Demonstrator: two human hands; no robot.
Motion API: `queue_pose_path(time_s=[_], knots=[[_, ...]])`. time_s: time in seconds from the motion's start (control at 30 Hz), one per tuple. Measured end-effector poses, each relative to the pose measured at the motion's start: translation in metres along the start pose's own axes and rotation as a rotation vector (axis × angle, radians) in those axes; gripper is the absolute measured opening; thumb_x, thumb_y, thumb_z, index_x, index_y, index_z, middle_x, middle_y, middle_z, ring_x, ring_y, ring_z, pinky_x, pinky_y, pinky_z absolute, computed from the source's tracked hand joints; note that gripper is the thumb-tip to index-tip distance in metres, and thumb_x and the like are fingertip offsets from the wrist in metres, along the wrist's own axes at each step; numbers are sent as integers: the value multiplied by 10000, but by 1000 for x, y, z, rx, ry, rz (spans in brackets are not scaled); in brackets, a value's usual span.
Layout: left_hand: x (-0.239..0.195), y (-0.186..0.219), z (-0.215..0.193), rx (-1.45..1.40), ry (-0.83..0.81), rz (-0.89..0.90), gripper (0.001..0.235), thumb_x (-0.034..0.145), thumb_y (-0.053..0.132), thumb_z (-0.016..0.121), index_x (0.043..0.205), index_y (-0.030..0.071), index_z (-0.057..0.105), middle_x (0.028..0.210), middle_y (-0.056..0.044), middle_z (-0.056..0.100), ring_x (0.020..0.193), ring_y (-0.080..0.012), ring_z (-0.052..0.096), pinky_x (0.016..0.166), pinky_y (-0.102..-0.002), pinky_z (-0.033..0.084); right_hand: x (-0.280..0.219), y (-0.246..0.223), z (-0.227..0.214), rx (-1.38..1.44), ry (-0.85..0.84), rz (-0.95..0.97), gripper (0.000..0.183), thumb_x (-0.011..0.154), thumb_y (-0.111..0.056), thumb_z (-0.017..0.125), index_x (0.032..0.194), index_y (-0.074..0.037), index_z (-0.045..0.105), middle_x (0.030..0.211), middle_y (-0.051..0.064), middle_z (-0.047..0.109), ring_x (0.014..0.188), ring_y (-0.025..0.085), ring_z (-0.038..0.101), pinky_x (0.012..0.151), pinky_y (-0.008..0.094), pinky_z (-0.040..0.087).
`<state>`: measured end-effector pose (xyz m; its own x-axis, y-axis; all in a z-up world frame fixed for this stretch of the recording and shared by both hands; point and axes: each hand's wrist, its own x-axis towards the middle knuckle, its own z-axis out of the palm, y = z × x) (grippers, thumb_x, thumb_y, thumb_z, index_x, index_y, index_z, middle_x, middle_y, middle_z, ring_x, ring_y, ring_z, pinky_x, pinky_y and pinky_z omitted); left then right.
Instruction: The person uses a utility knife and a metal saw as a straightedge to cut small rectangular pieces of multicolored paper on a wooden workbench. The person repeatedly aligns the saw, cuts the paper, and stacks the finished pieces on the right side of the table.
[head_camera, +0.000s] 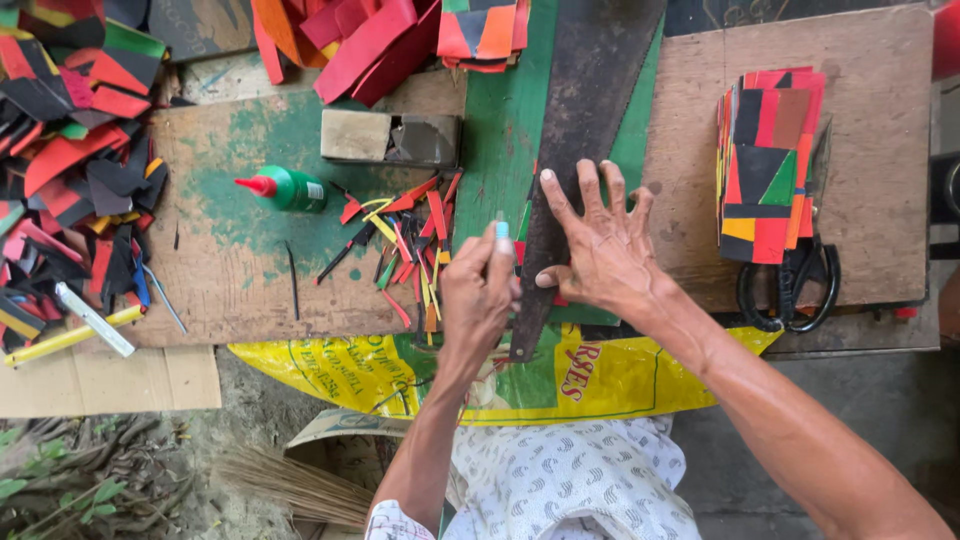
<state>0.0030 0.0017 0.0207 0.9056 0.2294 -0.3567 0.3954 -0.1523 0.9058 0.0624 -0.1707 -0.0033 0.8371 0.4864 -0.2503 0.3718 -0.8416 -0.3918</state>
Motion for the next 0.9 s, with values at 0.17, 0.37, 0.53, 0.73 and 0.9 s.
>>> queue_pose_path(time_s=[0.17, 0.37, 0.53, 0.73, 0.9], knots=[[26, -5, 33, -79, 27, 50, 242, 1006, 103, 628, 1170, -50, 720, 909, -79, 659, 583, -114, 704, 434, -246, 588, -1, 1, 3, -15, 21, 3, 1233, 546, -319, 875, 1608, -167, 267, 1539, 250, 275, 1427, 473, 248, 1007, 712, 284], [32, -8, 34, 39, 40, 80, 243, 1017, 116, 619, 1169, -39, 727, 908, -93, 664, 569, -117, 695, 432, -244, 571, 0, 1, 2, 27, 41, 5, 1242, 515, -359, 888, 1587, -169, 290, 1529, 248, 281, 1420, 473, 248, 1003, 712, 277], [36, -8, 33, 72, 8, 73, 247, 1019, 121, 622, 1170, -42, 731, 881, -92, 658, 562, -111, 690, 437, -244, 570, 1, 1, 1, 35, 26, 9, 1265, 496, -391, 898, 1583, -167, 290, 1522, 250, 273, 1415, 471, 237, 999, 715, 264], [37, -4, 32, 66, -9, 48, 256, 1019, 134, 619, 1159, -51, 727, 872, -89, 645, 553, -108, 683, 430, -249, 573, 1, 2, 1, 59, 38, -1, 1271, 506, -449, 907, 1583, -169, 292, 1515, 248, 271, 1408, 470, 238, 993, 713, 262], [37, -2, 33, 80, -15, 53, 261, 1019, 141, 615, 1159, -49, 728, 861, -84, 640, 549, -107, 684, 427, -250, 567, 0, 2, 2, 57, 41, -2, 1277, 505, -470, 911, 1584, -169, 297, 1514, 243, 274, 1407, 465, 241, 998, 709, 264]])
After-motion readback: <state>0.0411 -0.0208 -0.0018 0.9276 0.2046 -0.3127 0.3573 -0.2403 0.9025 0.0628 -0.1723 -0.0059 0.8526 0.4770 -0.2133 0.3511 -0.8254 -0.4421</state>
